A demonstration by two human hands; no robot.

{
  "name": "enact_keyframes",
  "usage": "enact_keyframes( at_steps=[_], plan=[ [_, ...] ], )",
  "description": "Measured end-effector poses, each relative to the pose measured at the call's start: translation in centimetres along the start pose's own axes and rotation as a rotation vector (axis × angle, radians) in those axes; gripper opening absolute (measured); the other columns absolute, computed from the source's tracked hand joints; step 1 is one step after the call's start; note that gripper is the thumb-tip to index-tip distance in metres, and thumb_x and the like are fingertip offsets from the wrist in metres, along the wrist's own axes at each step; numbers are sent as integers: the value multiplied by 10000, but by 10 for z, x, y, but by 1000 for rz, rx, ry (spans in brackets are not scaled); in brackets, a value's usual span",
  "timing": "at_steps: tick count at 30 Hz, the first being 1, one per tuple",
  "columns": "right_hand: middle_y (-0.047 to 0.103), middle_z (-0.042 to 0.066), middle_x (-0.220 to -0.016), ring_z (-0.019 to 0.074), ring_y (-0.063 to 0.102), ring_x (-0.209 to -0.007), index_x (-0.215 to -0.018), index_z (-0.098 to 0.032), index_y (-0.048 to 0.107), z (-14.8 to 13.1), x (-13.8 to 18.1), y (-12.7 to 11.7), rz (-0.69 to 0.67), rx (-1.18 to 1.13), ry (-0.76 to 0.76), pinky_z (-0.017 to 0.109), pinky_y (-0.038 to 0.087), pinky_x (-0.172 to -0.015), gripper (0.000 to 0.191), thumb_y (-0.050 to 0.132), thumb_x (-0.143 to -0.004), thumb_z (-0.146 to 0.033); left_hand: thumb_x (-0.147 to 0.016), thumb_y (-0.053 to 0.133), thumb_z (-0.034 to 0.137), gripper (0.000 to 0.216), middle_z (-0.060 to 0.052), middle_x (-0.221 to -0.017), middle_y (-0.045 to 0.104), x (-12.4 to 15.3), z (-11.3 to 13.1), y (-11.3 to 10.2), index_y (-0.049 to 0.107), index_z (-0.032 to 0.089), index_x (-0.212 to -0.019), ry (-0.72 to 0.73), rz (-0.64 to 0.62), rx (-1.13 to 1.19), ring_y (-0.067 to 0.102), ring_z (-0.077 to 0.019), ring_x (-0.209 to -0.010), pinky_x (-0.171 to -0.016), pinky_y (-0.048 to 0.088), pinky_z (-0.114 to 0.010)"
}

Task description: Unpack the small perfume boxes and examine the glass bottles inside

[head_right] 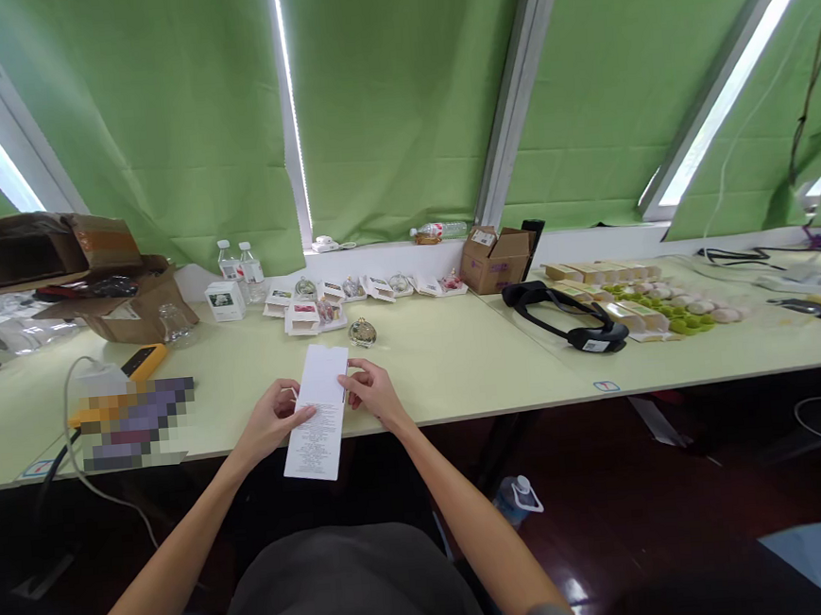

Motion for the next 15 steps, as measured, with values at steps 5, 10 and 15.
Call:
enact_keyframes(
  at_steps=[5,10,15],
  plan=[
    [603,-21,-592,124,545,-489,-1036,-169,620,-2,1,0,4,9,3,254,451,-471,462,720,-697,-466,-765,667,462,391,-27,-899,659,0,1,0,428,216,-953,-3,11,-6,659,-177,-743,-599,517,-280],
    [600,-17,-587,122,543,-489,-982,-161,636,-3,2,2,-4,14,-2,253,449,-473,421,711,-710,-473,-760,675,453,386,-23,-873,657,0,3,-1,437,215,-948,6,15,-1,657,-173,-729,-591,510,-272],
    [597,-20,-580,122,542,-483,-978,-161,635,-1,1,1,1,18,6,252,448,-470,425,716,-704,-477,-768,668,444,378,-22,-871,650,0,2,0,435,214,-956,10,8,-4,653,-173,-723,-585,507,-274]
  ],
)
Point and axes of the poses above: each hand's wrist, its own x-axis away from the middle knuckle, its own y-axis out of the palm, z = x × y, the point moved 8 cm from there along -x, towards the middle knuckle
